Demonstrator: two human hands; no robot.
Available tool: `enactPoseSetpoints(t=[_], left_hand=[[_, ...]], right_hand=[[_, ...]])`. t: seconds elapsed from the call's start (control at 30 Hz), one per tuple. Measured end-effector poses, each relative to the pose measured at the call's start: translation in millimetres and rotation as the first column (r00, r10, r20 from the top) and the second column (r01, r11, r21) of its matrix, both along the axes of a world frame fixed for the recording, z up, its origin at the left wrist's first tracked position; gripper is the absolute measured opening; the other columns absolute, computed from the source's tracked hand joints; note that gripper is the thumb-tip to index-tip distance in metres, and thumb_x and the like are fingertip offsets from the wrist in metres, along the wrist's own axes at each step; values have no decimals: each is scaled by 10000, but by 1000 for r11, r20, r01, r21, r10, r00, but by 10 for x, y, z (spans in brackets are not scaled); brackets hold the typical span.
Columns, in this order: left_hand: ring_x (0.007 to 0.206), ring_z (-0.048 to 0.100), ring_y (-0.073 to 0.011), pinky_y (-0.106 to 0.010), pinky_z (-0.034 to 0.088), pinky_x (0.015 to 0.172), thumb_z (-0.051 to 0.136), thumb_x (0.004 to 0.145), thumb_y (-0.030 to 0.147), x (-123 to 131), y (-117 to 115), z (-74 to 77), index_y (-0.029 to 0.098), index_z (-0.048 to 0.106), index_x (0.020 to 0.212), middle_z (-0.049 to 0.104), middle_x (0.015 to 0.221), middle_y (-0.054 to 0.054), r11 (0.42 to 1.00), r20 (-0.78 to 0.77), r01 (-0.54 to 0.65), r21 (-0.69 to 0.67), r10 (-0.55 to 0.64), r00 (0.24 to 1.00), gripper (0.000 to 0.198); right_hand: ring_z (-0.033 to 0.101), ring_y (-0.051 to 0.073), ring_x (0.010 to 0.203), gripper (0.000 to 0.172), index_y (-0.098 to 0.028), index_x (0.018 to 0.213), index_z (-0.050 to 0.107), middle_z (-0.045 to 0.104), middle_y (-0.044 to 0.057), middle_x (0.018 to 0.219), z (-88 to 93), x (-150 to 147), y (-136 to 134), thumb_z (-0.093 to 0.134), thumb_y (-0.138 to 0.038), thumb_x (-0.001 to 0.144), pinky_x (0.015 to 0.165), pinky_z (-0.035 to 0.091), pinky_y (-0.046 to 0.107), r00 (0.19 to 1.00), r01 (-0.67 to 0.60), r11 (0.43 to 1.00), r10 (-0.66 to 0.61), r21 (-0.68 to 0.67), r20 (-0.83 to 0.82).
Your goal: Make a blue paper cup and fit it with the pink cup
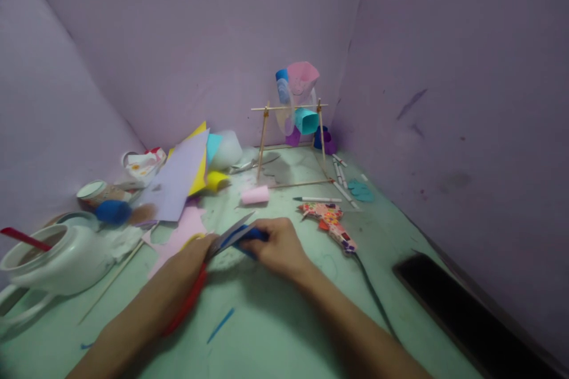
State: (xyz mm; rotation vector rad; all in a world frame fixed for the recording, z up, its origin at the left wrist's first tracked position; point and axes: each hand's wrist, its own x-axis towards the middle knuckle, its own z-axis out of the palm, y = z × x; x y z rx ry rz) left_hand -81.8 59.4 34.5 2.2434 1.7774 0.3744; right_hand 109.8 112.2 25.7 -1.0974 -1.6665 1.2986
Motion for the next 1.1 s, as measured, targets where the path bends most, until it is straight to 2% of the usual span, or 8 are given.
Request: enactPoseSetpoints(t=[0.17, 0.33, 0.5, 0.63, 0.73, 0.87, 0.97, 1.1], left_hand=[[979, 590, -251, -366, 463, 835, 359, 803, 78, -16, -10, -9, 179, 508, 1169, 637, 1011, -116, 999, -62, 47, -8, -47, 997, 408], [948, 618, -245, -362, 478, 813, 363, 806, 78, -36, 10, -29, 181, 486, 1183, 654, 1001, -112, 998, -85, 63, -8, -63, 994, 410], [856, 643, -234, -337, 486, 758, 376, 809, 103, -46, 8, -61, 199, 532, 1096, 680, 934, -93, 996, -36, 81, -21, -82, 996, 341], [779, 647, -212, -282, 472, 687, 378, 826, 144, -84, 20, -50, 208, 561, 1025, 693, 854, -69, 993, 38, 113, -46, -111, 993, 277], [787, 651, -217, -270, 453, 660, 377, 838, 179, -168, 80, 4, 213, 561, 1048, 705, 850, -71, 999, 1, -13, -44, 13, 1000, 281], [804, 658, -299, -330, 429, 621, 373, 842, 251, -354, 202, 35, 208, 586, 1051, 712, 873, -126, 950, -245, -306, -62, 283, 927, 301], [869, 645, -337, -354, 426, 635, 409, 820, 303, -523, 278, -18, 211, 589, 1084, 706, 929, -145, 930, -321, -360, -76, 319, 892, 332], [988, 600, -332, -374, 436, 744, 514, 738, 304, -644, 303, -61, 172, 584, 1142, 673, 1041, -156, 930, -271, -365, -35, 343, 899, 431]], right_hand=[[522, 134, 588, 148, -120, 749, 732, 608, 5, 614, -26, -5, 12, 649, -194, 652, 592, 444, 231, 999, 20, 1000, -21, 12, 24], [469, 107, 537, 128, -130, 713, 716, 574, -10, 582, -29, -11, 11, 633, -188, 634, 487, 397, 190, 999, 29, 999, -29, -35, 16], [452, 100, 508, 76, -145, 634, 678, 536, -26, 547, -31, -10, 20, 632, -202, 616, 458, 376, 185, 999, 41, 998, -41, -51, 6], [462, 110, 494, 100, -145, 593, 628, 526, -20, 531, -34, -15, 44, 648, -243, 584, 450, 381, 204, 998, 64, 988, -64, -141, 7], [486, 118, 492, 165, -148, 621, 609, 545, -14, 545, -42, -6, 65, 680, -286, 566, 454, 400, 221, 995, 59, 975, -73, -212, -63], [490, 105, 500, 275, -142, 720, 627, 563, -15, 590, -58, 24, 83, 737, -319, 541, 465, 415, 222, 980, -20, 961, -35, -274, -193], [486, 100, 497, 299, -143, 748, 630, 556, -19, 597, -54, 38, 78, 746, -327, 544, 462, 416, 221, 977, -74, 955, 11, -287, -215], [488, 104, 510, 233, -142, 731, 634, 553, -14, 599, -9, 22, 46, 716, -300, 581, 468, 404, 217, 991, -112, 968, 93, -224, -94]])
